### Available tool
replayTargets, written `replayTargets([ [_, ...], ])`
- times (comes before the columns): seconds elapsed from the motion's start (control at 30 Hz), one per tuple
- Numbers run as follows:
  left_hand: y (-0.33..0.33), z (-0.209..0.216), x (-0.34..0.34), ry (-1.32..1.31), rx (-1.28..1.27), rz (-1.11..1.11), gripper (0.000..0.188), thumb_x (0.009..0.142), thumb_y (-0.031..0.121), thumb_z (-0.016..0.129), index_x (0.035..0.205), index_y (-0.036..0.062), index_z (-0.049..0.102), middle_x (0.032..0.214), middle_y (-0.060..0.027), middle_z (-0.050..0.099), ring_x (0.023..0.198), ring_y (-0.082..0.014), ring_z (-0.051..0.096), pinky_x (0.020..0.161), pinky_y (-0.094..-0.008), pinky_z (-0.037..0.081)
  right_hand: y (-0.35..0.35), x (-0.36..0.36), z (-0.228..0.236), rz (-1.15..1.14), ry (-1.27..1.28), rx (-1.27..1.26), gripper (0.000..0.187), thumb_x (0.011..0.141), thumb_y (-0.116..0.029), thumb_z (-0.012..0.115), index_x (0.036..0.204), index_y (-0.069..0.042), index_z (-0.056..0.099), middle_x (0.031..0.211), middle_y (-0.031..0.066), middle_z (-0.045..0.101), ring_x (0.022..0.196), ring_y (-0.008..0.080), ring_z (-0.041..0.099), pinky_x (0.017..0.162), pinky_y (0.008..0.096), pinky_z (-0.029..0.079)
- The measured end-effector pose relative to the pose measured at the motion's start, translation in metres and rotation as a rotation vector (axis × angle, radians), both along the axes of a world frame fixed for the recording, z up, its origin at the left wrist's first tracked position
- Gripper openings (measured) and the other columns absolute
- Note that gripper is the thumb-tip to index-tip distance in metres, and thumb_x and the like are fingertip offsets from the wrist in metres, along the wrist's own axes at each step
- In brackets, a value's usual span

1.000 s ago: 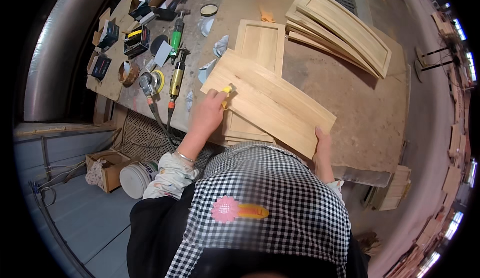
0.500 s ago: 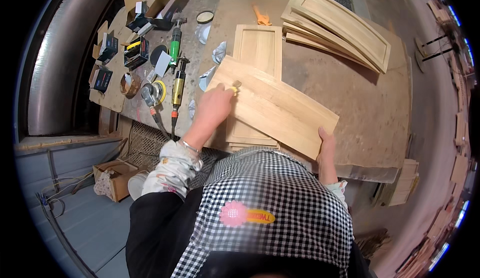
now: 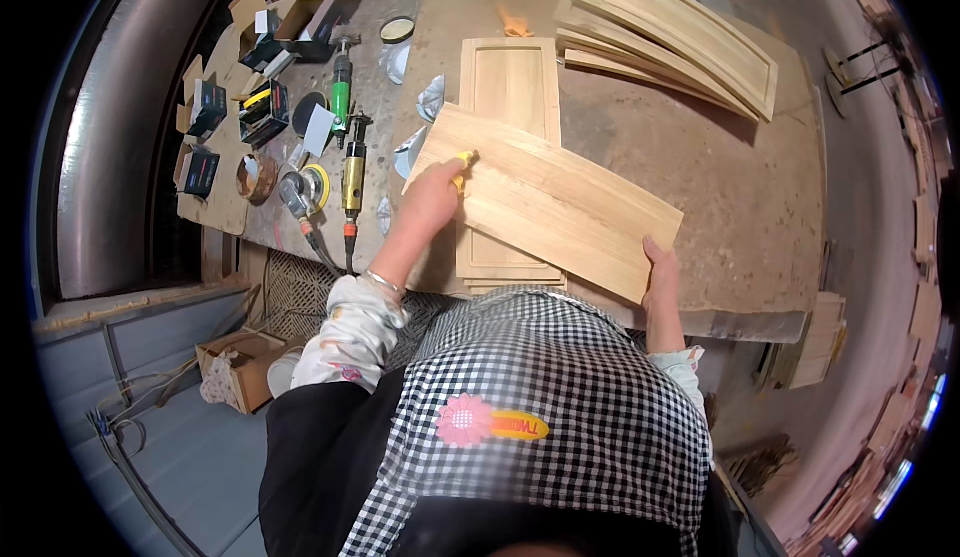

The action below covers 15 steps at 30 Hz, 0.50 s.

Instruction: The person assembles wooden panels by applying glue to the edges and joining them together. They handle multiple panels, aligning and pressing them to form larger structures on a workbench.

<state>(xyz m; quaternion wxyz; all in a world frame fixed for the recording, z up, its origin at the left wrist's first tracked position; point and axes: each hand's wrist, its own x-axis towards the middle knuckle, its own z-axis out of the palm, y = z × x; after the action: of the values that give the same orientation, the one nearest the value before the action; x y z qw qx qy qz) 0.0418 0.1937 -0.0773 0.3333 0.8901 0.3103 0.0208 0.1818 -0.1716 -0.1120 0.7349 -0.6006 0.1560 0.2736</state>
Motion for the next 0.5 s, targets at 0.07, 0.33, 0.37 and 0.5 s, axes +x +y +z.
replayTargets([
  [0.07, -0.024, 0.031, -0.001, 0.054, 0.495, -0.218, 0.015, 0.084, 0.009, 0.058, 0.098, 0.0098, 0.063, 0.085, -0.0106, 0.058, 0.08, -0.0305, 0.063, 0.067, -0.041, 0.052, -0.003, -0.005, 0.003, -0.025, 0.005, -0.012, 0.044, 0.089, -0.015, 0.064, 0.127, 0.004, 0.051, 0.114, 0.0145, 0.063, 0.099, 0.0245, 0.064, 0.087, 0.0375, 0.052],
  [0.33, 0.0, 0.075, 0.016, 0.141, 0.658, -0.483, 0.013, 0.084, 0.015, 0.057, 0.093, 0.0176, 0.066, 0.087, -0.0059, 0.06, 0.084, -0.0253, 0.064, 0.067, -0.0404, 0.054, -0.002, -0.001, -0.001, -0.011, 0.051, -0.115, 0.044, 0.089, -0.015, 0.065, 0.126, 0.004, 0.052, 0.114, 0.0147, 0.063, 0.099, 0.0241, 0.063, 0.086, 0.037, 0.052],
  [0.37, 0.005, 0.074, 0.021, 0.123, 0.655, -0.62, 0.013, 0.085, 0.02, 0.056, 0.092, 0.021, 0.068, 0.089, -0.0058, 0.062, 0.087, -0.0258, 0.066, 0.069, -0.0409, 0.054, -0.001, -0.001, 0.0, -0.016, 0.04, -0.095, 0.043, 0.088, -0.015, 0.065, 0.125, 0.004, 0.053, 0.113, 0.0146, 0.064, 0.098, 0.024, 0.063, 0.085, 0.037, 0.052],
  [0.5, 0.028, 0.071, 0.023, 0.225, 0.649, -0.65, 0.019, 0.083, 0.014, 0.055, 0.095, 0.0208, 0.069, 0.082, -0.007, 0.059, 0.08, -0.028, 0.065, 0.065, -0.0407, 0.052, 0.001, -0.003, 0.003, -0.036, -0.008, -0.06, 0.042, 0.088, -0.015, 0.066, 0.123, 0.004, 0.054, 0.11, 0.0138, 0.065, 0.094, 0.0235, 0.064, 0.083, 0.0366, 0.052],
])
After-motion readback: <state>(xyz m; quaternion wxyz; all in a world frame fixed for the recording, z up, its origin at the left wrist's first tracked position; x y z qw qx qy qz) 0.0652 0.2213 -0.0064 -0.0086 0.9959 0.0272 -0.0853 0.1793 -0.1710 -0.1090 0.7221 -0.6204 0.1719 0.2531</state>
